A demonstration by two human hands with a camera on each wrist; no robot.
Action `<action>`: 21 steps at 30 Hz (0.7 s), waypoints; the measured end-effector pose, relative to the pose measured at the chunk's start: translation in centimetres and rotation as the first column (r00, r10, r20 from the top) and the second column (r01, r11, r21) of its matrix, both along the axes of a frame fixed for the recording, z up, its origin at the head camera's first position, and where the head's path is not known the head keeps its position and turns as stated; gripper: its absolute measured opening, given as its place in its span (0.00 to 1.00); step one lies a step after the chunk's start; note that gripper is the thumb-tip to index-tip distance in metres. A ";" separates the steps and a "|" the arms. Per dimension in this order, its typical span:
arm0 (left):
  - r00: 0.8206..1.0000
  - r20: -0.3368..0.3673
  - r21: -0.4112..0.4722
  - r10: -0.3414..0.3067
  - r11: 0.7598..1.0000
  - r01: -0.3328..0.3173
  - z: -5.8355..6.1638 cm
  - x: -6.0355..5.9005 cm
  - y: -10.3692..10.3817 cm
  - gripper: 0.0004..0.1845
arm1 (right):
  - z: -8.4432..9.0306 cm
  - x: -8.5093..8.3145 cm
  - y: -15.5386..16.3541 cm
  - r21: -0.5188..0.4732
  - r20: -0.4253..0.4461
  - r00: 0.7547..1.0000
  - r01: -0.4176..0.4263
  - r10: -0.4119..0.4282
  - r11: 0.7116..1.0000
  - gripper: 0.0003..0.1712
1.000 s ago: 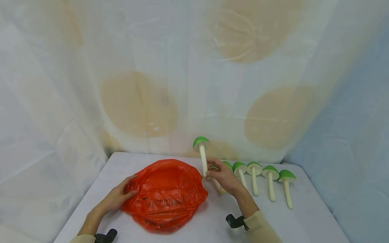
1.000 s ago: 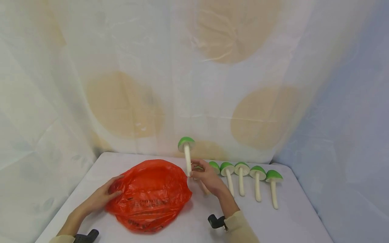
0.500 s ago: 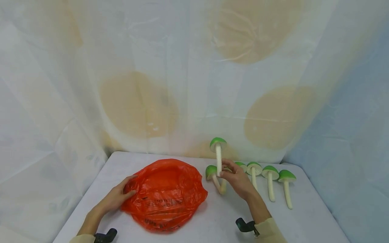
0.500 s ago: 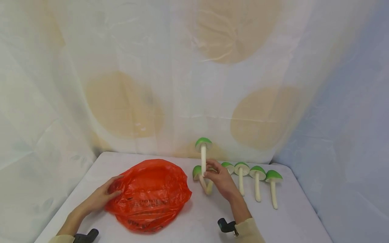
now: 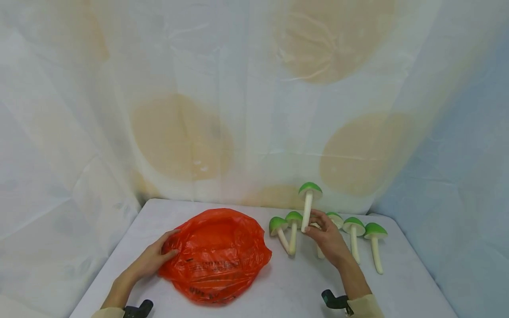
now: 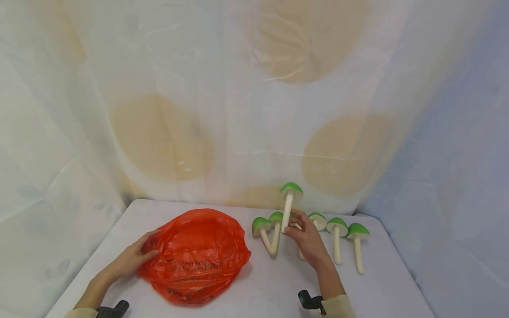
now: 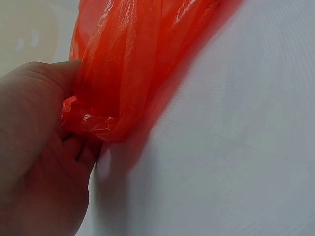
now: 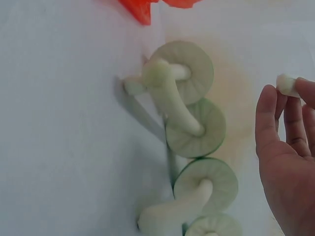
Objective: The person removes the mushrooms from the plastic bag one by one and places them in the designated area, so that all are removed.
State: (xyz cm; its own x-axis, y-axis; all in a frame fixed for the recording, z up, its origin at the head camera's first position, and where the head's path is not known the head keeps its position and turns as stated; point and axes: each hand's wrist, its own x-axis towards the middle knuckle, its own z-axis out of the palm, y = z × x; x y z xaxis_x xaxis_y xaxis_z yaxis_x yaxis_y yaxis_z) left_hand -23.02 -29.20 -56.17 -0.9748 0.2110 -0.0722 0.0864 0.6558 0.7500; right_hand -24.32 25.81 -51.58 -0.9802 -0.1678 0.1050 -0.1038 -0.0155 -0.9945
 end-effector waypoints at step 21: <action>1.000 -0.001 0.002 0.007 1.000 -0.007 0.1 -0.1 0.1 0.37 | 0.8 1.9 7.3 0.008 -0.089 0.991 0.097 -0.096 0.995 0.35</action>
